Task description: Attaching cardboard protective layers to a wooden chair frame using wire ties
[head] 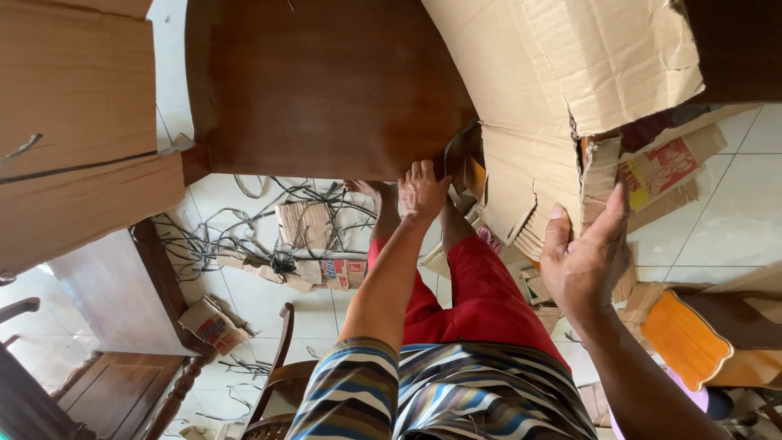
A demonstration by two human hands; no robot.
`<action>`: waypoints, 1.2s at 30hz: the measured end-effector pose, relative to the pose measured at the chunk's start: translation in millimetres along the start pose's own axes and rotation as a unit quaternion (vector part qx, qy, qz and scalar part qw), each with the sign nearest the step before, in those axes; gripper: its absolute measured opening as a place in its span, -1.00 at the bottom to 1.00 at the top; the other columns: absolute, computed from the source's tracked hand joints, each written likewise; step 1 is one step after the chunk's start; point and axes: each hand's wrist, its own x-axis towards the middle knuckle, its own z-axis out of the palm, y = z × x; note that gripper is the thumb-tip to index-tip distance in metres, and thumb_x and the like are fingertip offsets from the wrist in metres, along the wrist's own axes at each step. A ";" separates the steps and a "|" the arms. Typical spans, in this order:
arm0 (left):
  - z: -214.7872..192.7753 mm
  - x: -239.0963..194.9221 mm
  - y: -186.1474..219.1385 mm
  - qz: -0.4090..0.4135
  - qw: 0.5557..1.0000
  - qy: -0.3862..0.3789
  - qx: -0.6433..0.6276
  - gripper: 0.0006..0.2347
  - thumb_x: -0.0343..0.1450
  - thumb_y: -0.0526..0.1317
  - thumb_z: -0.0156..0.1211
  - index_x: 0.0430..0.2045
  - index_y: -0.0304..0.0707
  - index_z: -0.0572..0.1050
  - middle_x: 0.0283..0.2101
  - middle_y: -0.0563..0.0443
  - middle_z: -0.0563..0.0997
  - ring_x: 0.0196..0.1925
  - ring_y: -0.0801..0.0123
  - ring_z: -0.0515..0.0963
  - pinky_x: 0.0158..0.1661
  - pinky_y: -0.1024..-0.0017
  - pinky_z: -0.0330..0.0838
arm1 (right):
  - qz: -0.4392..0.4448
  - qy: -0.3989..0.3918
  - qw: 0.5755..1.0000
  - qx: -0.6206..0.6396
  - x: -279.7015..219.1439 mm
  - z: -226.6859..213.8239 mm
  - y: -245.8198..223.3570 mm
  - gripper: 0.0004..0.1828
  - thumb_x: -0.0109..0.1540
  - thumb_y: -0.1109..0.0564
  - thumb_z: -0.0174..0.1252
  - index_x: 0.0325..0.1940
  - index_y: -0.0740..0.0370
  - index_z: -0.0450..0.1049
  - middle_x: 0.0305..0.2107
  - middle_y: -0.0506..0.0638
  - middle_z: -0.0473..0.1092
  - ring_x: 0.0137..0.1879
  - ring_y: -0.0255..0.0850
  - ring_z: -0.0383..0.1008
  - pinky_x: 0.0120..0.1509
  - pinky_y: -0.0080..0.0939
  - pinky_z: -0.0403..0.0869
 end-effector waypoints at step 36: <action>-124.2 20.4 157.2 -0.196 0.904 0.036 -0.378 -0.77 0.51 -0.07 0.02 -0.03 -0.09 0.46 -0.11 -0.14 0.69 0.08 -0.08 0.63 0.11 0.01 0.50 | 0.012 0.006 1.000 0.006 -4.5 4.2 7.7 -0.24 0.26 0.16 0.31 0.45 0.55 0.19 0.13 0.41 0.42 0.11 0.33 0.55 0.08 0.18 0.54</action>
